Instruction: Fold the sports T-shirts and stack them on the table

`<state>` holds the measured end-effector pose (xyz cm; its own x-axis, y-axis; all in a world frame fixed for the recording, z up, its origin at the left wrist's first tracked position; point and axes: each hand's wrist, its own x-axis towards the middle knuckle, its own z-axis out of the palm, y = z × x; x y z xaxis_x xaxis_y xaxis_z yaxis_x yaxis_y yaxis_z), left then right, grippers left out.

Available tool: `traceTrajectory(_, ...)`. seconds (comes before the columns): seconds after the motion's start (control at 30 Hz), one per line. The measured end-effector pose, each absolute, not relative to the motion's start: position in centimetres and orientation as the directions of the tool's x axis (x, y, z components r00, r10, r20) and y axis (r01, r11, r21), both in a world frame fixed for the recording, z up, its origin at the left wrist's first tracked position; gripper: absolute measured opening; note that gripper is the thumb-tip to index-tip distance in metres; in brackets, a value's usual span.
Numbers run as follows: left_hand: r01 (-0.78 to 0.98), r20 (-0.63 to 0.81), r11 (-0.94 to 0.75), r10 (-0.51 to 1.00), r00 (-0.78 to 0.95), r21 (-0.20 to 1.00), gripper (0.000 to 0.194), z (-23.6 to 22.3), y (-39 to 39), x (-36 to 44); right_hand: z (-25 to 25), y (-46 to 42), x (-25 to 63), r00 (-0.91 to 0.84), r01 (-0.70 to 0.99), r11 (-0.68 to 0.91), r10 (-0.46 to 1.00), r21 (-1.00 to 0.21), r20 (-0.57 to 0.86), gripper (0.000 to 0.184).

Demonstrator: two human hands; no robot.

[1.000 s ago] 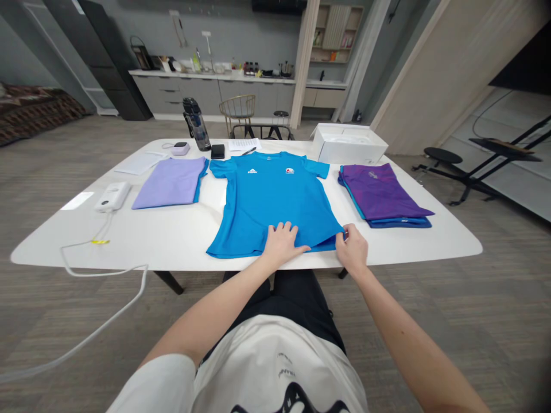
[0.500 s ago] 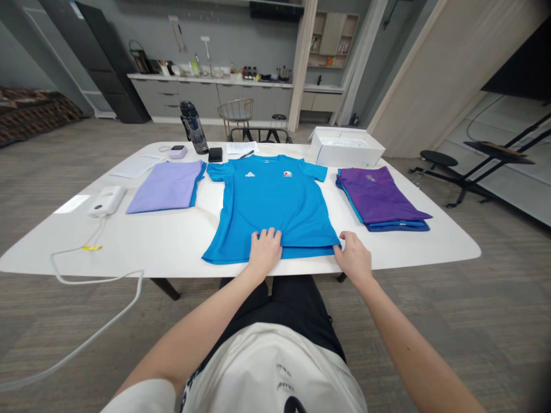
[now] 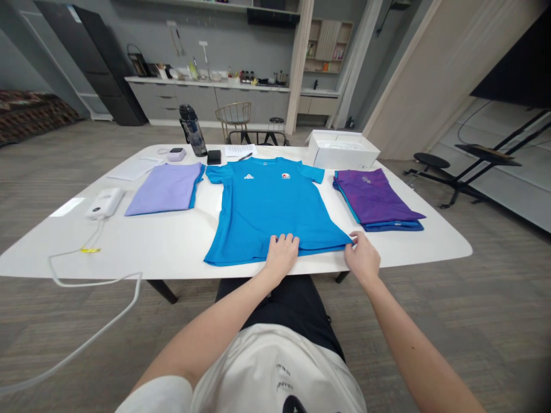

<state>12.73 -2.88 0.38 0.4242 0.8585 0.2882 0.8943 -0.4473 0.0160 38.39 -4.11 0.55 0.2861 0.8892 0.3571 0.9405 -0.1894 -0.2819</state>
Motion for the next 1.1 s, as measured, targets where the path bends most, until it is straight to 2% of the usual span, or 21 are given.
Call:
traceTrajectory(0.13, 0.895, 0.277, -0.446, 0.856, 0.436, -0.03, 0.024, 0.3, -3.1, 11.4, 0.1, -5.0, 40.0, 0.037, 0.986, 0.031, 0.918, -0.164, 0.394, 0.023)
traceTrajectory(0.3, 0.885, 0.287, -0.456, 0.839, 0.462, -0.091, 0.031, 0.7, -4.3, 7.0, 0.2, -5.2, 40.6, 0.03, 0.979, 0.061, 0.901, -0.197, 0.432, 0.018)
traceTrajectory(0.37, 0.897, 0.3, -0.432, 0.848, 0.438, -0.091, 0.033, 0.8, -4.9, 4.7, 0.7, -4.6, 39.1, -0.017, 0.968, 0.132, 0.883, -0.213, 0.469, 0.02)
traceTrajectory(0.43, 0.915, 0.315, -0.398, 0.861, 0.399, -0.07, 0.032, 0.8, -5.3, 2.4, 1.3, -3.8, 35.9, -0.134, 0.933, 0.271, 0.874, -0.239, 0.467, 0.02)
traceTrajectory(0.53, 0.931, 0.35, -0.365, 0.868, 0.351, -0.027, 0.025, 0.5, -5.6, -0.3, 2.0, -2.8, 28.4, -0.433, 0.803, 0.535, 0.826, -0.262, 0.36, 0.022)
traceTrajectory(0.63, 0.93, 0.384, -0.368, 0.856, 0.346, -0.016, 0.02, 0.1, -5.8, -2.3, 2.0, -2.4, 20.2, -0.604, 0.694, 0.673, 0.737, -0.254, 0.302, 0.026)
traceTrajectory(0.67, 0.926, 0.392, -0.378, 0.85, 0.352, -0.013, 0.021, 0.0, -6.0, -2.9, 1.9, -2.3, 17.9, -0.628, 0.683, 0.69, 0.722, -0.239, 0.292, 0.032)
traceTrajectory(0.73, 0.917, 0.413, -0.4, 0.837, 0.36, 0.01, 0.022, 0.0, -6.5, -3.8, 1.5, -2.1, 14.6, -0.634, 0.69, 0.694, 0.717, -0.206, 0.29, 0.031)
traceTrajectory(0.83, 0.918, 0.447, -0.39, 0.835, 0.321, 0.069, 0.018, 0.2, -7.5, -4.9, 1.0, -1.6, 12.6, -0.636, 0.69, 0.705, 0.7, -0.167, 0.326, 0.015)
traceTrajectory(0.97, 0.959, 0.437, -0.258, 0.881, 0.181, 0.122, 0.035, 0.1, -8.2, -6.1, 0.6, -1.0, 12.9, -0.547, 0.695, 0.687, 0.697, -0.214, 0.463, 0.014)
traceTrajectory(1.03, 0.974, 0.427, -0.166, 0.9, 0.087, 0.151, 0.034, 0.0, -8.0, -6.6, 0.5, -0.8, 13.4, -0.506, 0.709, 0.667, 0.708, -0.229, 0.492, 0.016)
traceTrajectory(1.1, 0.978, 0.407, -0.064, 0.913, -0.023, 0.197, 0.03, -0.1, -7.6, -7.2, 0.5, -0.8, 13.7, -0.514, 0.728, 0.651, 0.726, -0.216, 0.458, 0.016)
